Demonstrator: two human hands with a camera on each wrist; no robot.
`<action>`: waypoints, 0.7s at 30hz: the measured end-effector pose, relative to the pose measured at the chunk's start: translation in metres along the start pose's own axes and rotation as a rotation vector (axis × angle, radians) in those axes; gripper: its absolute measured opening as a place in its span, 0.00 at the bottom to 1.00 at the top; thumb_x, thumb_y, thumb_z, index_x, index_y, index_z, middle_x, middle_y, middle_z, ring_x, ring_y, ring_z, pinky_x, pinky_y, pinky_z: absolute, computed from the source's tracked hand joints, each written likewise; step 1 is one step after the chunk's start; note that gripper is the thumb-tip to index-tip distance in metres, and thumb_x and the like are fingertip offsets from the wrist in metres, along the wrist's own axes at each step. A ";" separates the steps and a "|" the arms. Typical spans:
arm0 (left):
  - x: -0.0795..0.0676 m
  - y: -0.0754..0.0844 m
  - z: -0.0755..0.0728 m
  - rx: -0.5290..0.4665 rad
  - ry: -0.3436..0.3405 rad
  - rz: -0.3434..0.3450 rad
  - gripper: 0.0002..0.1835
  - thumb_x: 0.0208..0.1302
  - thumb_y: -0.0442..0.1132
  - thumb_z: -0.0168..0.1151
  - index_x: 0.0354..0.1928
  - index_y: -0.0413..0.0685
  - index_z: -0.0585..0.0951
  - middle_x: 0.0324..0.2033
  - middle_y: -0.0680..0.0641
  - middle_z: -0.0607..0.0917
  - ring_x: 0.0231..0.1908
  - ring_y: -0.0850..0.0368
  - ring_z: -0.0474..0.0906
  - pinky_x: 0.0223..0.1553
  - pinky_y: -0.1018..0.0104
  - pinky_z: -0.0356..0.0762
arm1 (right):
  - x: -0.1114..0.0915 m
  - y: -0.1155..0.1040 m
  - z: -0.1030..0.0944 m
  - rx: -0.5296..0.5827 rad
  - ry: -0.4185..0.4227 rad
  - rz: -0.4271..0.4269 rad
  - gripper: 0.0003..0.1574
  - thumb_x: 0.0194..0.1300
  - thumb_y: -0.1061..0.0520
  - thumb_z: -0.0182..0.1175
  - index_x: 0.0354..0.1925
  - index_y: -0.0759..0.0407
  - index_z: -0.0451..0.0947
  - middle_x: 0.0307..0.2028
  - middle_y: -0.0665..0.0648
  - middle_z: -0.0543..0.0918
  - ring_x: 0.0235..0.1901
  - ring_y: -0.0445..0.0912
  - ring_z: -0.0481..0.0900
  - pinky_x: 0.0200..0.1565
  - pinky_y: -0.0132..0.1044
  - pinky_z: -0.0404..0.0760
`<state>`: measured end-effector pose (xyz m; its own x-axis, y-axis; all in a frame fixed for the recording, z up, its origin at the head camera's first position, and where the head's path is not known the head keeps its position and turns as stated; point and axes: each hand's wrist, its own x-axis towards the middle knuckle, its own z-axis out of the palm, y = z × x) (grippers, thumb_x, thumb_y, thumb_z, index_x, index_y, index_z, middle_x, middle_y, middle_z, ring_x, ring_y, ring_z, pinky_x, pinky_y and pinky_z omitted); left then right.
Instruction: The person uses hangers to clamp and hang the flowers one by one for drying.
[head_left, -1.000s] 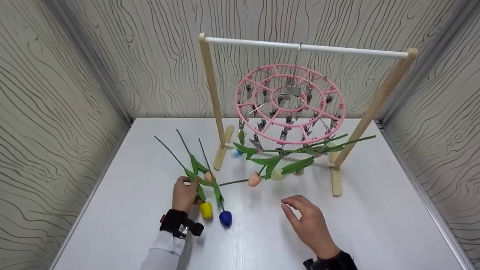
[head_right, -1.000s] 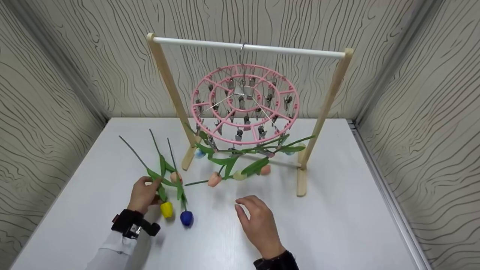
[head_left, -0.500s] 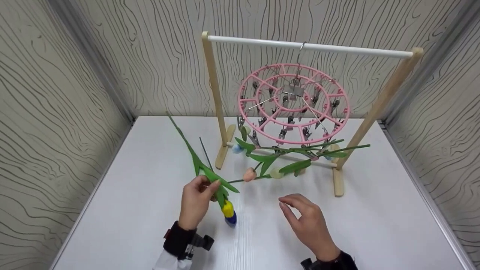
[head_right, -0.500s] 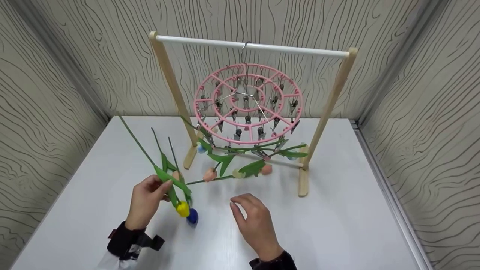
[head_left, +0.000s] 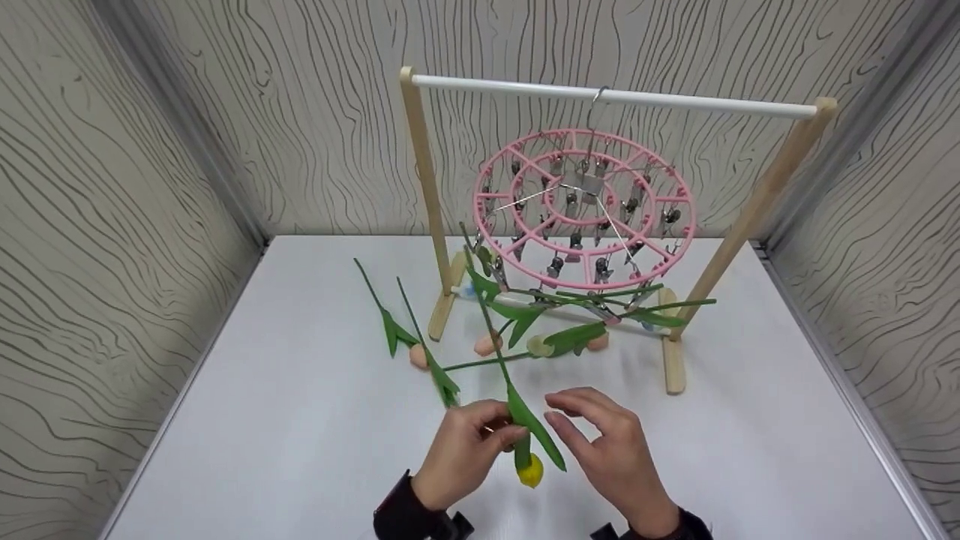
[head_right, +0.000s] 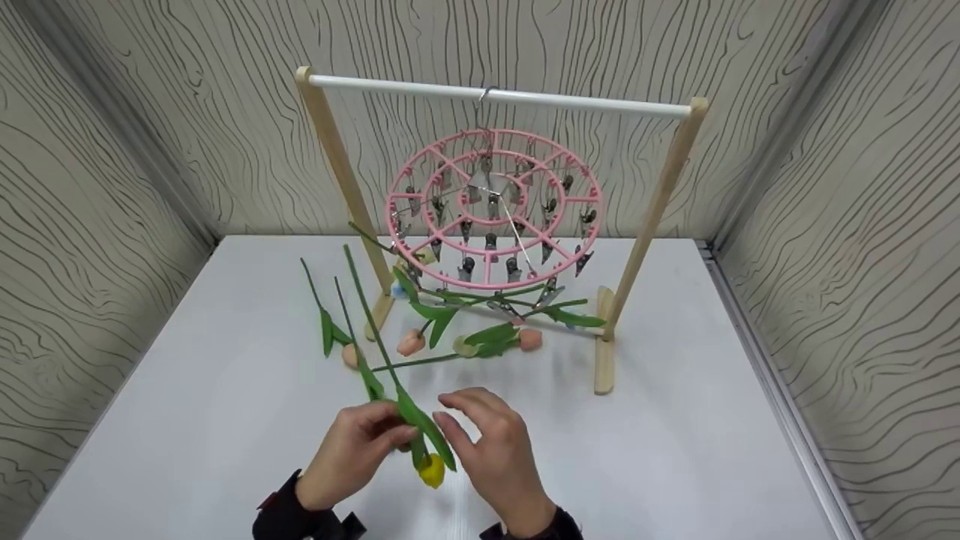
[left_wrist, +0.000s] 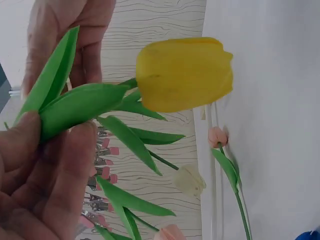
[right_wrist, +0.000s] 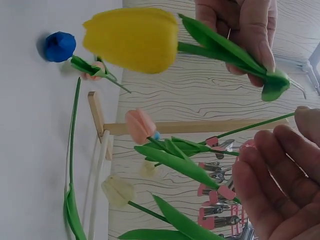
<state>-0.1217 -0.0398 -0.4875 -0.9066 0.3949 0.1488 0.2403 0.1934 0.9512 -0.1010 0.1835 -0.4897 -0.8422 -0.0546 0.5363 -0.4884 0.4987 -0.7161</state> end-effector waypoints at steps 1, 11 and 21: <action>0.000 0.001 0.003 0.024 -0.019 0.023 0.09 0.79 0.32 0.75 0.55 0.37 0.94 0.43 0.37 0.96 0.38 0.71 0.82 0.44 0.78 0.86 | -0.001 0.000 0.000 0.005 0.004 -0.016 0.17 0.68 0.72 0.80 0.51 0.55 0.97 0.45 0.51 0.97 0.46 0.36 0.92 0.52 0.25 0.91; 0.004 0.003 0.015 0.186 -0.062 0.152 0.07 0.79 0.34 0.76 0.53 0.41 0.95 0.43 0.41 0.97 0.42 0.68 0.89 0.46 0.76 0.89 | -0.003 -0.006 -0.005 0.035 -0.035 0.023 0.13 0.69 0.68 0.82 0.48 0.56 0.97 0.44 0.51 0.96 0.46 0.31 0.87 0.48 0.28 0.89; 0.013 0.005 0.011 0.219 -0.059 0.171 0.09 0.80 0.37 0.78 0.54 0.40 0.96 0.44 0.42 0.98 0.42 0.68 0.90 0.46 0.77 0.89 | -0.007 -0.006 -0.005 -0.010 0.016 0.061 0.15 0.67 0.71 0.83 0.46 0.53 0.97 0.42 0.51 0.96 0.44 0.30 0.87 0.48 0.27 0.89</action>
<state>-0.1286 -0.0233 -0.4841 -0.8260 0.4890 0.2802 0.4635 0.3066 0.8314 -0.0916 0.1853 -0.4871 -0.8664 -0.0103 0.4993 -0.4343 0.5089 -0.7432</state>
